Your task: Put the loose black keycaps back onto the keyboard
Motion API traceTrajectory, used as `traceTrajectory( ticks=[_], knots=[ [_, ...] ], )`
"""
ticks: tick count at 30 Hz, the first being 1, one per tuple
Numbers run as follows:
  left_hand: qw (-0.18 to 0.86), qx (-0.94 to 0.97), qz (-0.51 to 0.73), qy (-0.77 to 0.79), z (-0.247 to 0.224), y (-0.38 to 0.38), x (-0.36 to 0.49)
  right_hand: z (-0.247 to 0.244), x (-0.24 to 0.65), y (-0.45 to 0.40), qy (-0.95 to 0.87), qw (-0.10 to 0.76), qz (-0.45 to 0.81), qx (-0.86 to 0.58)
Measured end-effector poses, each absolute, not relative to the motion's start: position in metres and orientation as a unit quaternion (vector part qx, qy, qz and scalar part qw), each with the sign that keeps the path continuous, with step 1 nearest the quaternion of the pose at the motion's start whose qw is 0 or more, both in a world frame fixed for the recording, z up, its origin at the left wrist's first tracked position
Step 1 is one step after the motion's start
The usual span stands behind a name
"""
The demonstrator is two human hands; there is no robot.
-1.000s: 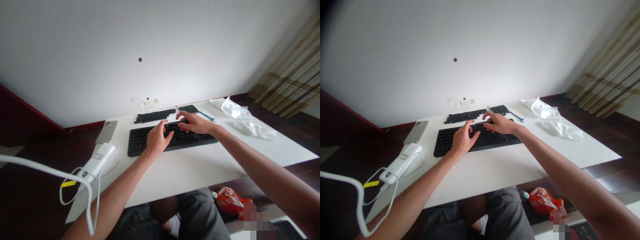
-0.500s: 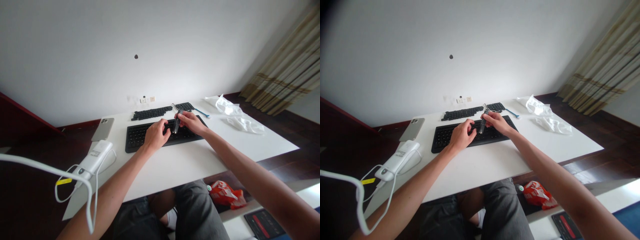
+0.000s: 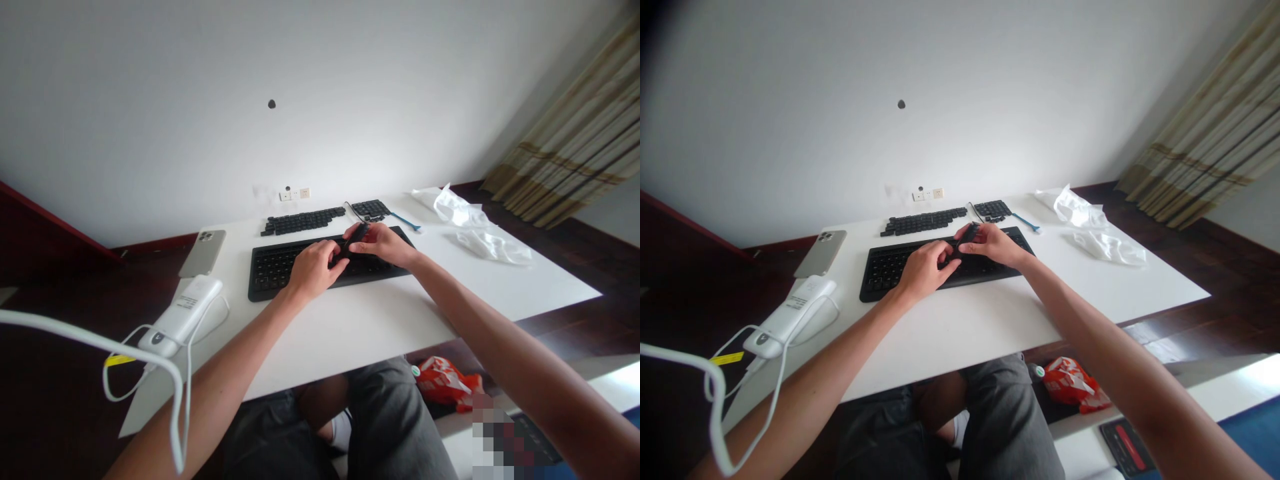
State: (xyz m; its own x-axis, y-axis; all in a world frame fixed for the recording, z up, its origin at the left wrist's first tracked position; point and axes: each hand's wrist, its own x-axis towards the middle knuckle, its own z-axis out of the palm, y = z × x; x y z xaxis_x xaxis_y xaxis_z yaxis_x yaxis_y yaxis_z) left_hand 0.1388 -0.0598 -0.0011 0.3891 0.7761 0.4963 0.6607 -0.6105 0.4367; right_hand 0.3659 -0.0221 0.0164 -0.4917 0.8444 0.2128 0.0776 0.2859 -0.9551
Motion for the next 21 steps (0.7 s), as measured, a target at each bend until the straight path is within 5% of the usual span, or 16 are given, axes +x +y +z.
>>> traceTrajectory(
  ticks=[21],
  knots=[
    [0.078, 0.832, 0.297, 0.462, 0.004, -0.05, 0.128, 0.011, 0.375, -0.02, -0.738, 0.3, 0.511, -0.323]
  ],
)
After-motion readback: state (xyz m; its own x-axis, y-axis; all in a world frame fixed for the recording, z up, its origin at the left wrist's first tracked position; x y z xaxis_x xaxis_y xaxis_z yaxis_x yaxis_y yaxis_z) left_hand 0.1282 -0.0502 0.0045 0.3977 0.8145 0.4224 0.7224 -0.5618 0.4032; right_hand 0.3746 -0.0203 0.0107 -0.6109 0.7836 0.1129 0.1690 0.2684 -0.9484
